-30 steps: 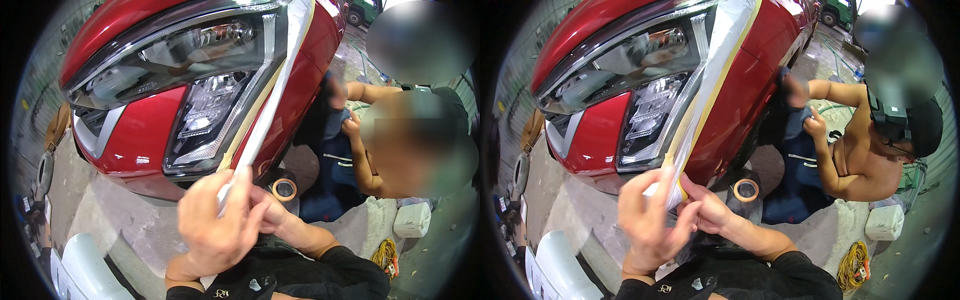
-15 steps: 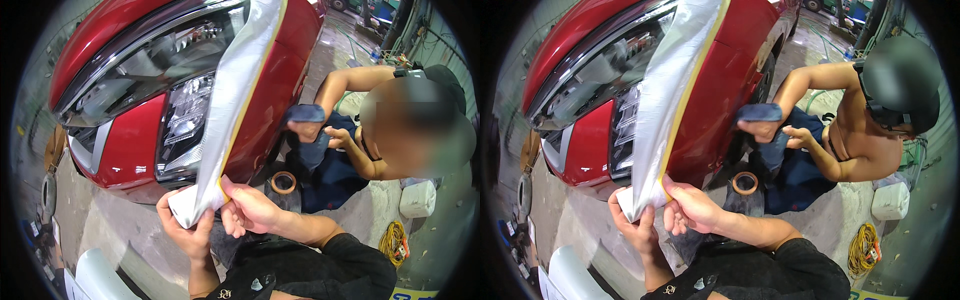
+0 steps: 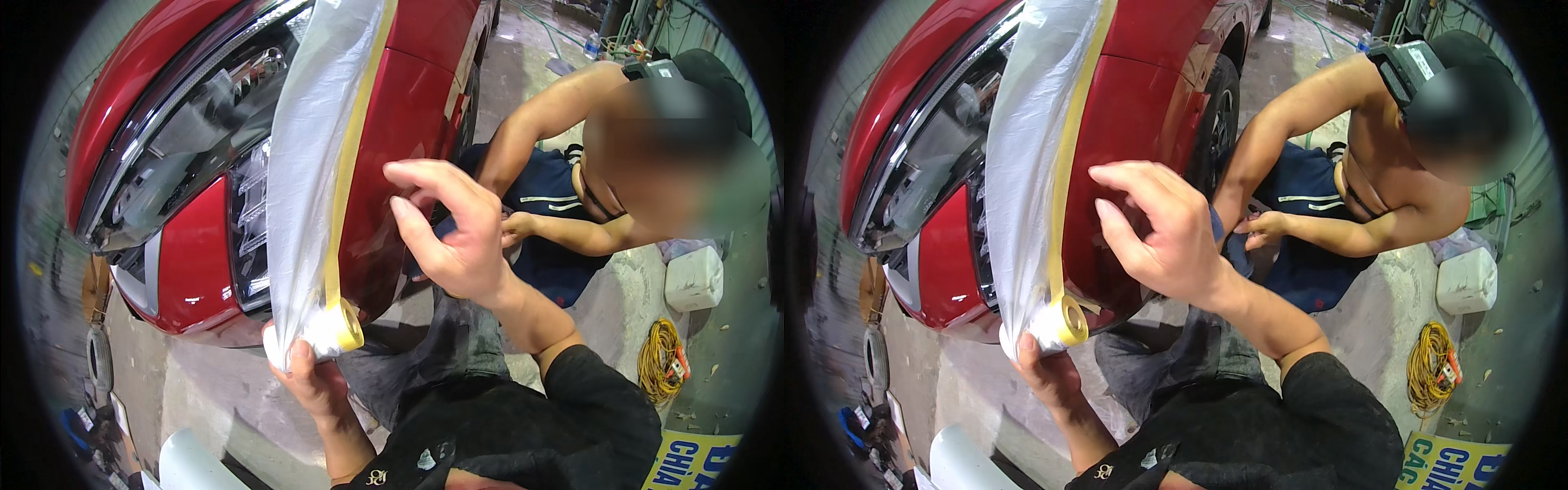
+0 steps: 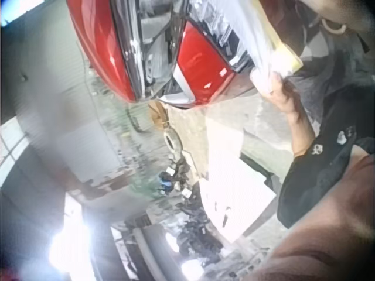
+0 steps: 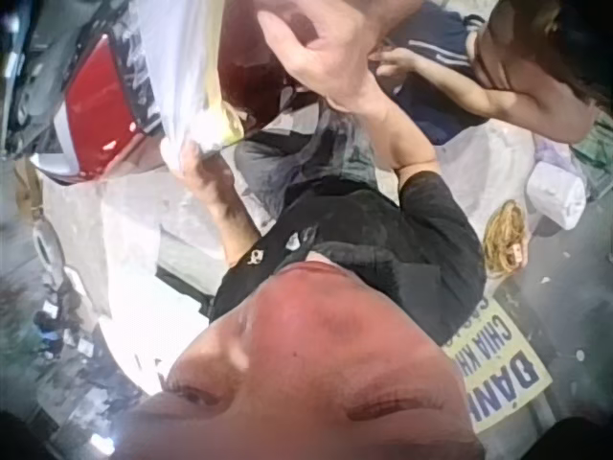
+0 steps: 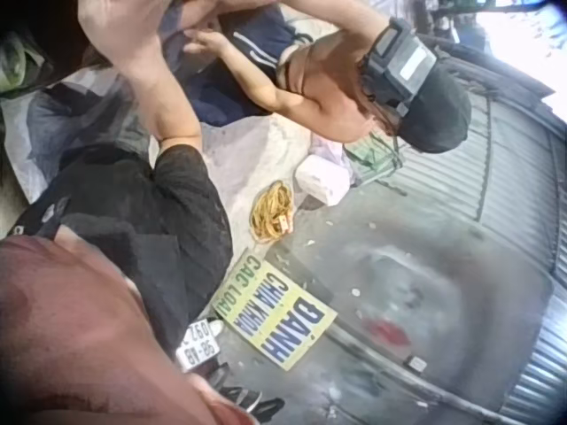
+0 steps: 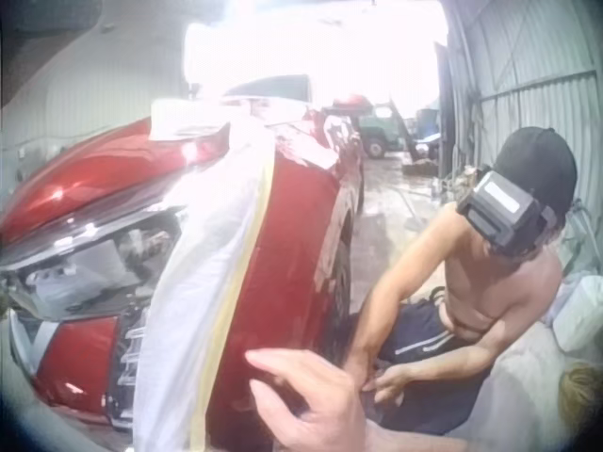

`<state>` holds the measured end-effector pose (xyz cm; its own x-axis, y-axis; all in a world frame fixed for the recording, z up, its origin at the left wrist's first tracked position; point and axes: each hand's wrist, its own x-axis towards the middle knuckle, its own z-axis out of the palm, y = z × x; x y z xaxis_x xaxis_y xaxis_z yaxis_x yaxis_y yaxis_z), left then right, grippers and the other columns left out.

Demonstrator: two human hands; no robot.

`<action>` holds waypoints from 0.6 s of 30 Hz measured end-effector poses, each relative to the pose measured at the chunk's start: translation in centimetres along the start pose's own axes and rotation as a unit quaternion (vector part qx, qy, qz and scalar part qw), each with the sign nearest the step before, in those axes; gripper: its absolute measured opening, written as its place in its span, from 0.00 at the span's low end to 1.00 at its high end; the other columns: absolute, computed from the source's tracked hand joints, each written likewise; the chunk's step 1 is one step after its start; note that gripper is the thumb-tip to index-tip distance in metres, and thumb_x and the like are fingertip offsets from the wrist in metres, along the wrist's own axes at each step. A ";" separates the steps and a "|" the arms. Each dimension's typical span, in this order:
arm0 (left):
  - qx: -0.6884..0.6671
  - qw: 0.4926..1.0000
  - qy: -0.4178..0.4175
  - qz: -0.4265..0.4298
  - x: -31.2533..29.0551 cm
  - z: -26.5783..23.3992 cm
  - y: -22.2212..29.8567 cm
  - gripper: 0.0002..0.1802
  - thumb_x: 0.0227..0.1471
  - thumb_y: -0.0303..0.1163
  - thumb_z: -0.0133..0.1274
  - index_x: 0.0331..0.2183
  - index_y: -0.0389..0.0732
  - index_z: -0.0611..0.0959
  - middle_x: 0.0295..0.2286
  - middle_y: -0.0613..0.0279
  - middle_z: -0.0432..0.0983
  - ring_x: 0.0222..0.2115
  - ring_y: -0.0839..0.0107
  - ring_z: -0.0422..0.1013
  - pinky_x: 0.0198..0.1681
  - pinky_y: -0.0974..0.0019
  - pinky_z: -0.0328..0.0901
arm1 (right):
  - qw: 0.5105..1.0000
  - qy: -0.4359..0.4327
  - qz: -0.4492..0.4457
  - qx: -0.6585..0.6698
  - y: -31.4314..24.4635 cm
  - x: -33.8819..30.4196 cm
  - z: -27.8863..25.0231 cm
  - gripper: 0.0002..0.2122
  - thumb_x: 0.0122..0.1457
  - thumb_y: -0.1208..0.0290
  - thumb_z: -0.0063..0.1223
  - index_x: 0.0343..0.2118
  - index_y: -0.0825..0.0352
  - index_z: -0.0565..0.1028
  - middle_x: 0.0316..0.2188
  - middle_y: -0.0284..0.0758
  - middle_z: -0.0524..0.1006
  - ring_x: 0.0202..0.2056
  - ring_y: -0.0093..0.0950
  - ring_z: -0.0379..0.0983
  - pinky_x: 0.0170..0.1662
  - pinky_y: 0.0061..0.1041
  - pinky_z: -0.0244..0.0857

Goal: The person applies masking tape around the edges of a red car's headlight and fender area. They smooth the tape and then apply a protective plastic sheet over the taped region.

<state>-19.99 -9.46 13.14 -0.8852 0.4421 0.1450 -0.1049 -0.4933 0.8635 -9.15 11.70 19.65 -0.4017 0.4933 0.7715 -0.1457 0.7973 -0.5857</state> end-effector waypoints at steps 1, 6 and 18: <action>-0.012 1.000 -0.002 -0.003 -0.2 -0.2 -0.1 0.36 0.51 0.42 0.62 0.54 0.30 0.70 0.47 0.46 0.75 0.47 0.59 0.75 0.56 0.55 0.68 | 0.998 0.011 -0.060 -0.024 0.5 0.8 0.2 0.16 0.55 0.83 0.62 0.48 0.72 0.81 0.44 0.43 0.83 0.39 0.31 0.81 0.42 0.26 0.74; -0.043 0.997 -0.035 -0.049 -0.2 -1.7 -0.4 0.42 0.56 0.45 0.60 0.63 0.30 0.66 0.56 0.49 0.72 0.56 0.58 0.71 0.62 0.53 0.64 | 0.982 0.014 -0.159 -0.099 2.1 2.3 1.8 0.15 0.51 0.79 0.64 0.44 0.68 0.81 0.45 0.40 0.80 0.46 0.40 0.78 0.48 0.36 0.73; 0.013 1.000 0.021 -0.007 0.3 -0.4 -0.1 0.36 0.50 0.42 0.64 0.53 0.29 0.73 0.45 0.51 0.76 0.45 0.64 0.74 0.55 0.59 0.66 | 0.967 0.027 -0.202 -0.152 2.3 2.6 2.4 0.18 0.45 0.82 0.65 0.44 0.67 0.82 0.49 0.39 0.80 0.45 0.38 0.78 0.48 0.34 0.72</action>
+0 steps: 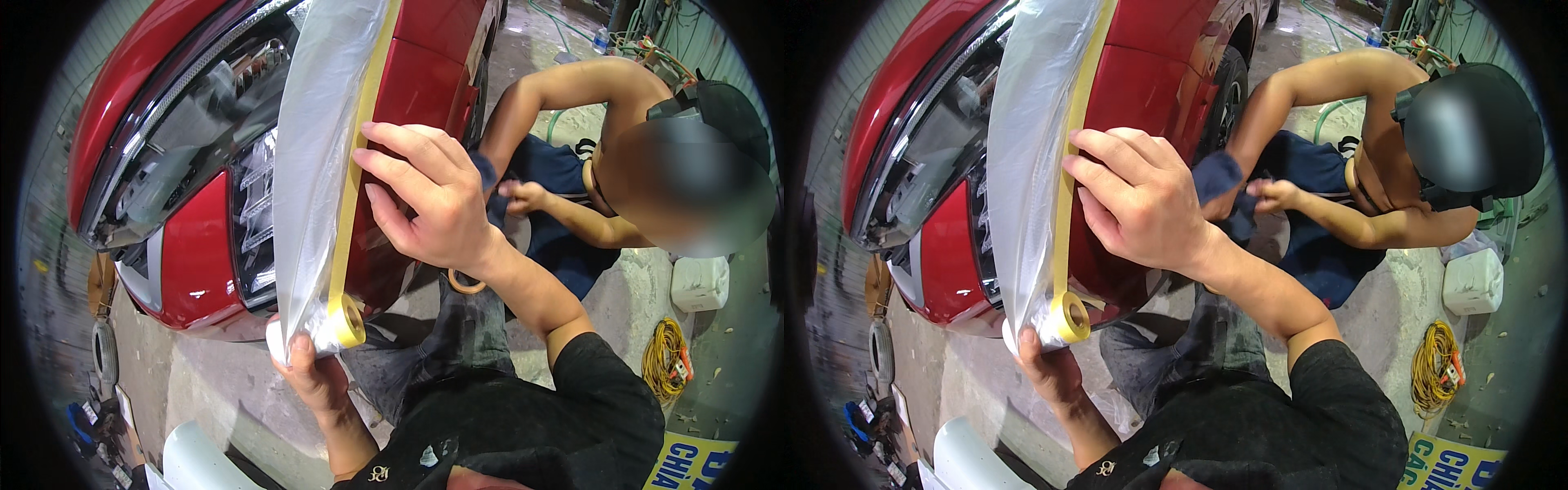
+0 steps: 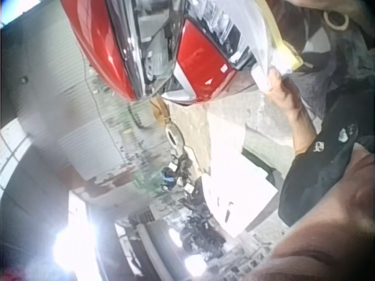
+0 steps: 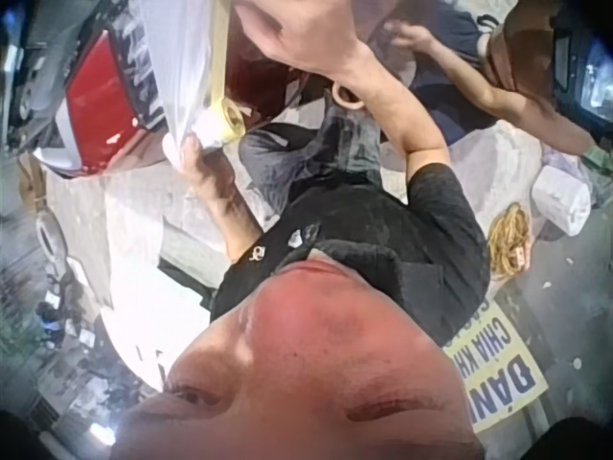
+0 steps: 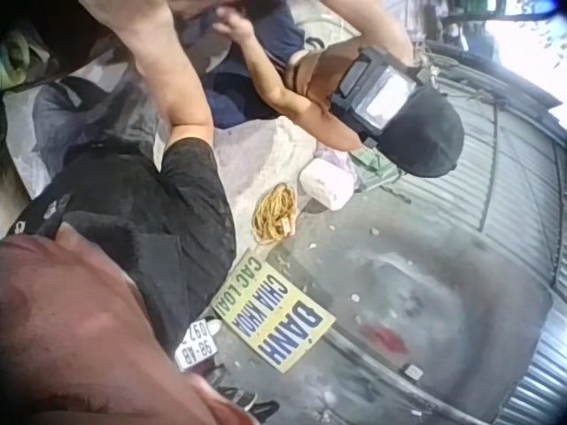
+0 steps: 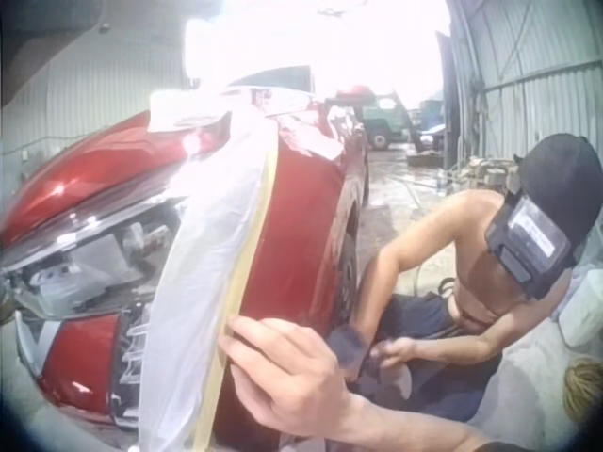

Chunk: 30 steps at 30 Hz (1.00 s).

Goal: The person applies masking tape around the edges of a red car's headlight and fender area. They smooth the tape and then apply a protective plastic sheet over the taped region.

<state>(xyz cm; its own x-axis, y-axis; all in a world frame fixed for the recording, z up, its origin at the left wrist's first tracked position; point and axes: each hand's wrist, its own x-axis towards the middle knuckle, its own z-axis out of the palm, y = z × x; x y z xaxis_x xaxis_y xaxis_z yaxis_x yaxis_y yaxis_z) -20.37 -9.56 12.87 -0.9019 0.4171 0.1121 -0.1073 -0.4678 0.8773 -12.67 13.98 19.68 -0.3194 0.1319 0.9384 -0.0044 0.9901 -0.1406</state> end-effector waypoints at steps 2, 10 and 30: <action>0.021 1.000 0.010 0.015 0.2 -0.2 -0.1 0.35 0.50 0.43 0.64 0.52 0.29 0.73 0.43 0.52 0.76 0.44 0.66 0.74 0.53 0.60 0.66 | 1.000 -0.006 -0.009 -0.010 0.2 0.1 0.1 0.18 0.45 0.81 0.65 0.43 0.67 0.82 0.49 0.38 0.81 0.44 0.38 0.78 0.48 0.34 0.72; 0.043 0.999 0.001 0.008 -0.1 0.1 0.3 0.36 0.48 0.46 0.65 0.49 0.30 0.72 0.40 0.53 0.75 0.40 0.67 0.73 0.50 0.63 0.67 | 0.999 0.019 -0.014 -0.037 0.4 0.4 0.1 0.15 0.48 0.78 0.64 0.42 0.66 0.81 0.47 0.35 0.81 0.45 0.35 0.77 0.43 0.33 0.70; 0.037 0.997 -0.069 -0.003 -1.4 1.1 -0.1 0.40 0.51 0.48 0.65 0.53 0.27 0.70 0.44 0.45 0.75 0.42 0.59 0.77 0.51 0.57 0.70 | 0.988 0.055 -0.050 -0.135 4.9 3.3 0.0 0.16 0.50 0.72 0.58 0.43 0.68 0.83 0.48 0.33 0.81 0.43 0.30 0.75 0.44 0.33 0.68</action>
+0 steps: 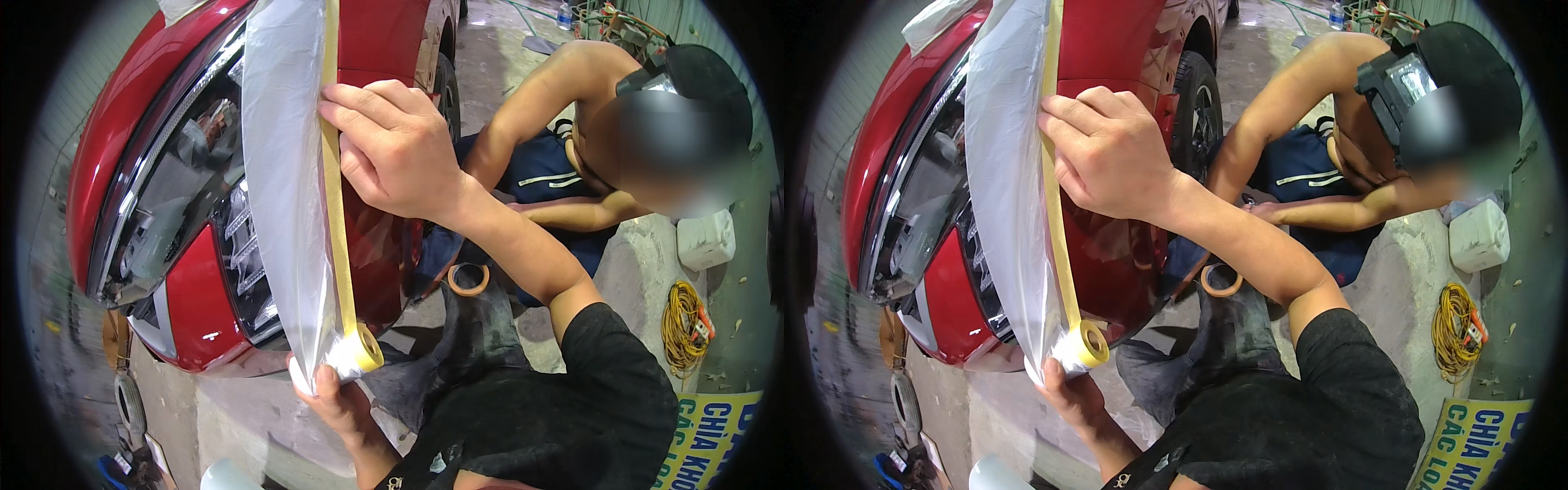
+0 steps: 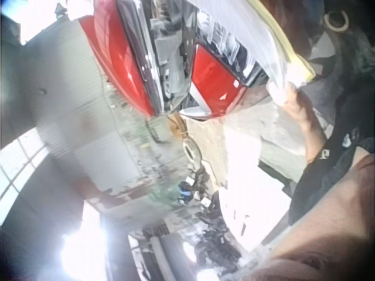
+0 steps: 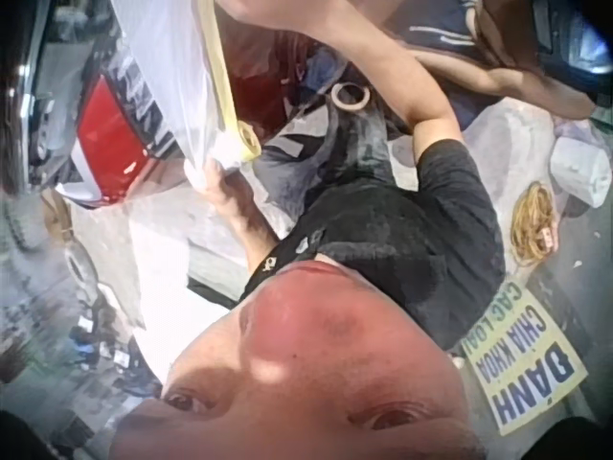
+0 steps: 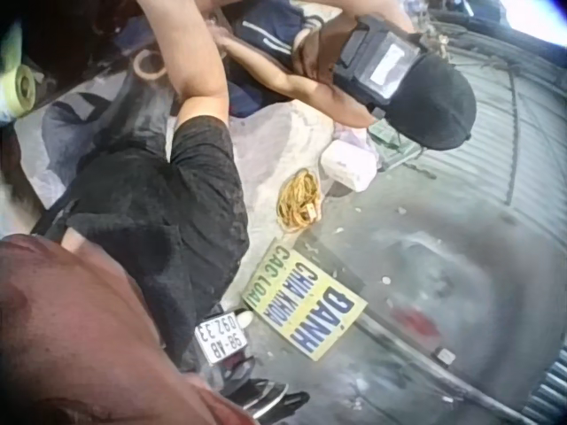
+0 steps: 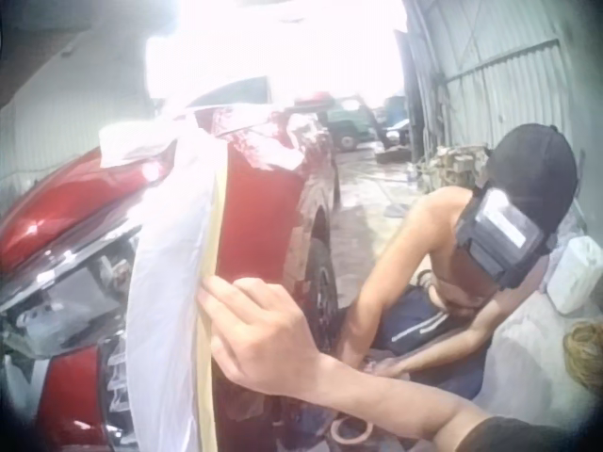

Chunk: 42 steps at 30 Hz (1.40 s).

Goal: The person applies masking tape around the edges of a red car's headlight and fender area. They smooth the tape and then apply a protective plastic sheet over the taped region.

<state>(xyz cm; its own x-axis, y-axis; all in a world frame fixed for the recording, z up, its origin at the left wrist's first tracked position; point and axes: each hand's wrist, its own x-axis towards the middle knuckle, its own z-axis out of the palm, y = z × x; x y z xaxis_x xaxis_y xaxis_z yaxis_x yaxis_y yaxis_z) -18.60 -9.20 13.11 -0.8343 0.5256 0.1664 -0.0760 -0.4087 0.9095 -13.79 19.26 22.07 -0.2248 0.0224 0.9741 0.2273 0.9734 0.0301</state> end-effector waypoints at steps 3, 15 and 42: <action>0.005 1.000 -0.011 0.001 0.1 -0.6 -0.5 0.41 0.51 0.48 0.65 0.54 0.27 0.69 0.44 0.45 0.75 0.41 0.59 0.76 0.51 0.56 0.70 | 1.000 0.012 -0.006 -0.013 0.1 0.1 0.4 0.13 0.51 0.71 0.59 0.39 0.68 0.84 0.45 0.33 0.82 0.42 0.29 0.76 0.44 0.33 0.68; 0.270 0.932 0.067 0.232 -0.8 -1.9 0.4 0.38 0.43 0.44 0.70 0.48 0.35 0.68 0.38 0.54 0.70 0.39 0.62 0.73 0.50 0.55 0.70 | 0.999 0.007 -0.025 -0.027 0.3 -0.1 0.5 0.11 0.53 0.71 0.62 0.40 0.64 0.84 0.46 0.32 0.84 0.42 0.30 0.78 0.46 0.32 0.69; 0.336 0.810 -0.180 0.446 -4.0 5.3 1.5 0.45 0.37 0.36 0.81 0.51 0.44 0.69 0.44 0.53 0.74 0.40 0.56 0.74 0.39 0.60 0.75 | 0.984 -0.102 0.026 0.144 0.1 -1.9 -2.1 0.17 0.60 0.76 0.53 0.53 0.71 0.77 0.57 0.46 0.78 0.59 0.47 0.70 0.63 0.43 0.62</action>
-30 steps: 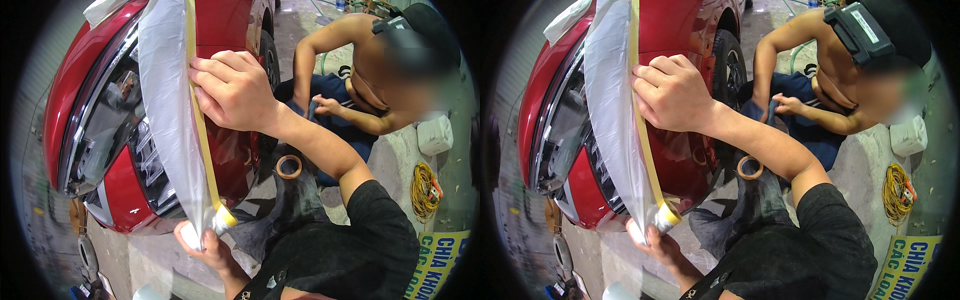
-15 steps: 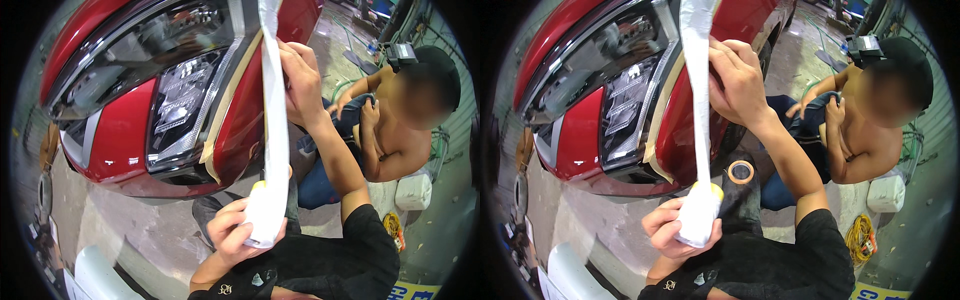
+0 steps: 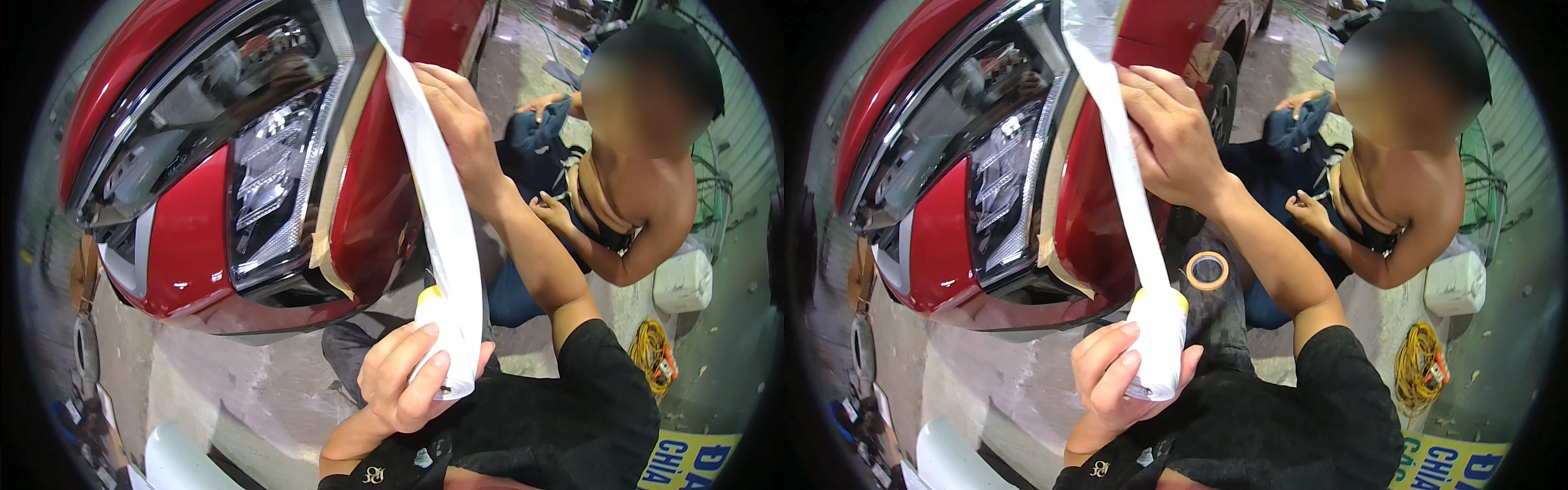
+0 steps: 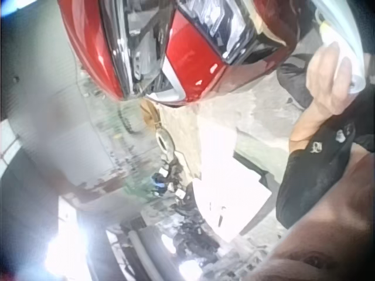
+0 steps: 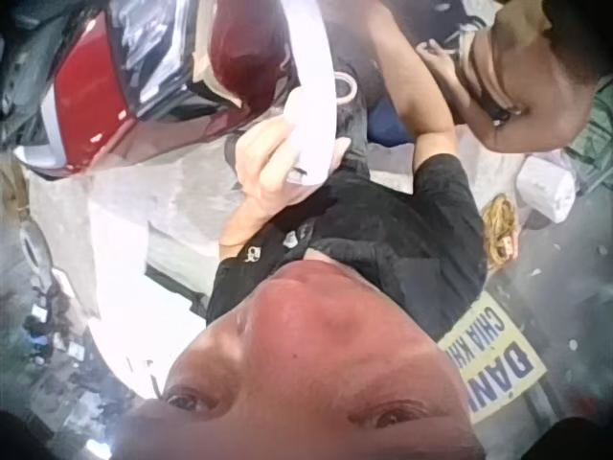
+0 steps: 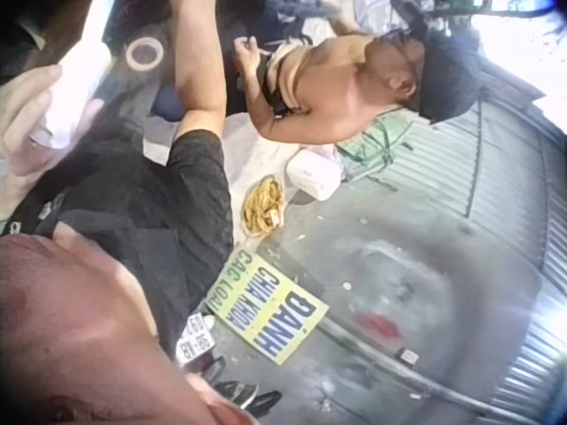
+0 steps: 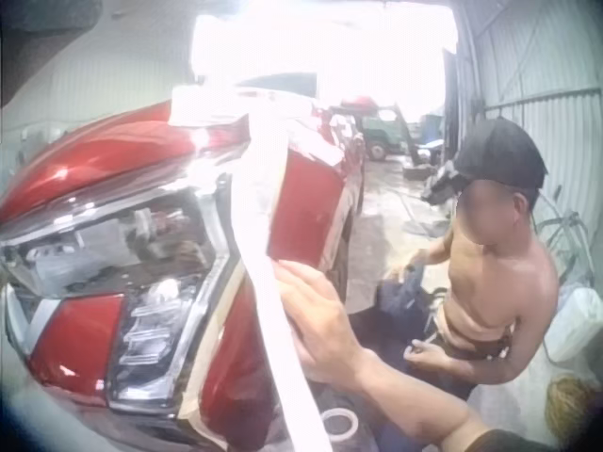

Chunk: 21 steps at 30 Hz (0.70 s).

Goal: The person applies masking tape around the edges of a red car's headlight and fender area. They smooth the tape and then apply a protective plastic sheet over the taped region.

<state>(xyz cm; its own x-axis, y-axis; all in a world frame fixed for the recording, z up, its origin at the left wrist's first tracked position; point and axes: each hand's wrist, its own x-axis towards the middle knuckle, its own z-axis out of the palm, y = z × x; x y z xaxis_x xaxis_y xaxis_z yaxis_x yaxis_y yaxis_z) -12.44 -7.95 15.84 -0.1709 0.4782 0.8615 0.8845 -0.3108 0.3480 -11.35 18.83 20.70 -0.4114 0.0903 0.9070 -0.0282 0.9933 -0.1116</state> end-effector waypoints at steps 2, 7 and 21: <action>0.016 1.000 -0.013 0.002 0.1 0.0 0.3 0.44 0.38 0.36 0.81 0.51 0.44 0.69 0.44 0.53 0.74 0.40 0.56 0.74 0.40 0.60 0.75 | 0.999 0.015 0.002 0.029 -0.1 -0.3 0.4 0.17 0.61 0.76 0.53 0.53 0.70 0.77 0.57 0.47 0.77 0.59 0.48 0.70 0.63 0.43 0.62; 0.036 0.999 -0.030 0.010 0.6 0.7 1.0 0.44 0.37 0.36 0.81 0.51 0.44 0.70 0.44 0.53 0.74 0.39 0.56 0.74 0.40 0.60 0.74 | 0.991 0.051 0.034 0.119 -0.5 -1.4 0.5 0.14 0.68 0.70 0.51 0.52 0.69 0.78 0.55 0.48 0.79 0.59 0.51 0.72 0.65 0.45 0.62; 0.138 0.987 -0.057 0.062 0.8 5.0 1.9 0.37 0.39 0.40 0.80 0.49 0.50 0.78 0.46 0.61 0.77 0.41 0.62 0.68 0.42 0.63 0.63 | 0.634 0.001 0.382 0.672 -5.2 -10.7 -4.4 0.30 0.75 0.50 0.37 0.62 0.78 0.65 0.54 0.54 0.76 0.50 0.38 0.80 0.53 0.38 0.76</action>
<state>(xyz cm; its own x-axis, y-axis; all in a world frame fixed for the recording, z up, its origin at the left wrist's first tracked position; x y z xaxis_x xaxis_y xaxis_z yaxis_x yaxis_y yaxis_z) -8.74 -4.01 15.31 -0.0170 0.5447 0.8385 0.9827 -0.1454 0.1144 -2.74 13.03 13.34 -0.7724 0.5098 0.3789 -0.5723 -0.2996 -0.7634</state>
